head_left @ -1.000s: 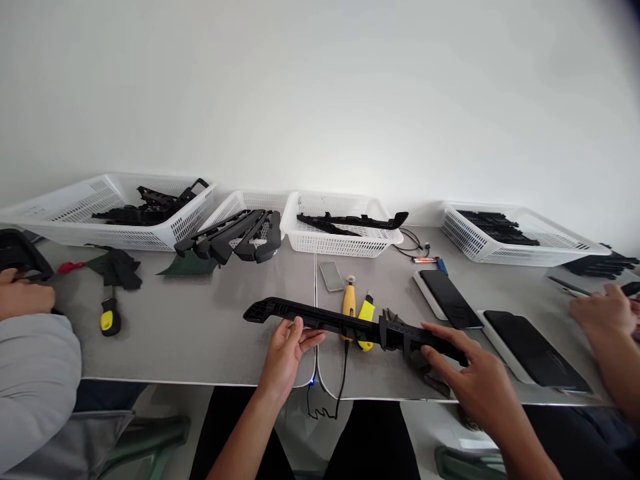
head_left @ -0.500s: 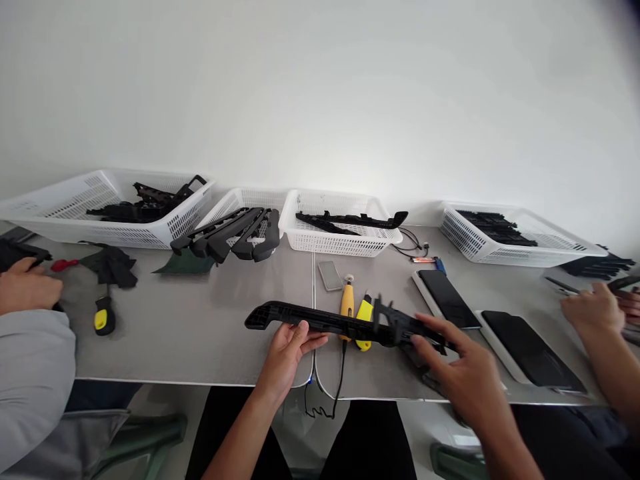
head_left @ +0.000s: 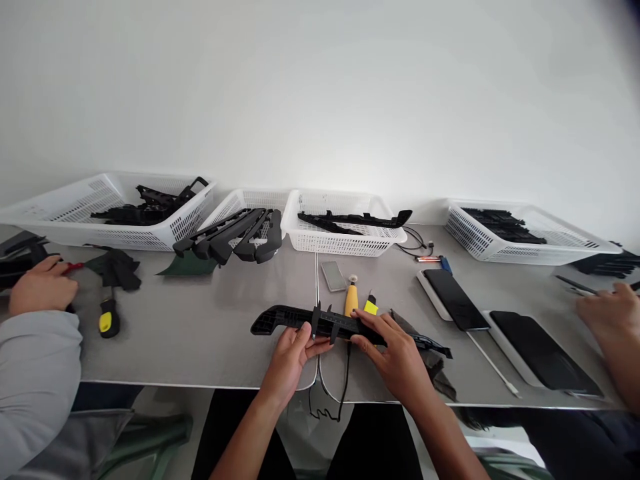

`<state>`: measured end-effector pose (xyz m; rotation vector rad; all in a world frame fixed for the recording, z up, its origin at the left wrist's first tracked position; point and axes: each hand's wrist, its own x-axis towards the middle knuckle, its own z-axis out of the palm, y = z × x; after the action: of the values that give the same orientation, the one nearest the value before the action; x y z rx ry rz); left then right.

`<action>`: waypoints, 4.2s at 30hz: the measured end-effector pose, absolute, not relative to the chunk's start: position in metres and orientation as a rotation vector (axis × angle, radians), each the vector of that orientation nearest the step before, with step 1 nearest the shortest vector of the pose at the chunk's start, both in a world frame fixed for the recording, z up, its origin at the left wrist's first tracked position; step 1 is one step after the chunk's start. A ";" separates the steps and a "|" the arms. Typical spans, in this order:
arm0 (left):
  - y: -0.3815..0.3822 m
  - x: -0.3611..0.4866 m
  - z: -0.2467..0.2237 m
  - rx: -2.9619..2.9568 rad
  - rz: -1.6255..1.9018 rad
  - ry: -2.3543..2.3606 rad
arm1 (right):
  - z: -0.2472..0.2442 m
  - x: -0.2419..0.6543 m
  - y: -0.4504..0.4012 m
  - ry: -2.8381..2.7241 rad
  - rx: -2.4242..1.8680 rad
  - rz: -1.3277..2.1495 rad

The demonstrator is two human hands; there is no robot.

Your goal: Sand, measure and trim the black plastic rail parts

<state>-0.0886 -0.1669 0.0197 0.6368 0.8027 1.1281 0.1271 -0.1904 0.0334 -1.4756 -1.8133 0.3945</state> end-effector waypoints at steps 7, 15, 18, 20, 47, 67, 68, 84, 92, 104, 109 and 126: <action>-0.167 -0.087 0.022 0.657 1.137 0.839 | 0.032 0.130 -0.189 -1.796 -1.454 0.378; -0.166 -0.088 0.022 0.662 1.148 0.829 | 0.037 0.130 -0.181 -1.763 -1.372 0.446; -0.166 -0.088 0.020 0.661 1.146 0.818 | 0.040 0.127 -0.180 -1.751 -1.398 0.468; -0.166 -0.089 0.020 0.662 1.142 0.814 | 0.043 0.125 -0.181 -1.741 -1.433 0.481; -0.167 -0.090 0.022 0.653 1.165 0.832 | 0.043 0.086 -0.185 -1.841 -1.502 0.202; -0.168 -0.092 0.021 0.660 1.149 0.827 | 0.043 0.086 -0.186 -1.837 -1.505 0.174; -0.168 -0.092 0.021 0.660 1.150 0.823 | 0.043 0.086 -0.186 -1.837 -1.503 0.174; -0.168 -0.092 0.021 0.645 1.144 0.818 | 0.044 0.087 -0.186 -1.849 -1.515 0.168; -0.166 -0.092 0.020 0.630 1.153 0.818 | 0.043 0.090 -0.184 -1.845 -1.467 0.221; -0.164 -0.092 0.026 0.601 1.280 0.850 | 0.059 0.162 -0.201 -1.514 -1.687 0.026; -0.163 -0.093 0.025 0.619 1.336 0.866 | 0.024 0.212 -0.190 -1.478 -1.887 0.104; -0.162 -0.112 0.024 0.466 1.304 0.804 | 0.041 0.173 -0.249 -1.538 -1.746 0.633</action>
<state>-0.1120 -0.1622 0.0240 0.4661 0.8038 1.3035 0.1735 -0.2493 0.0413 -1.7455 -1.5380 0.6332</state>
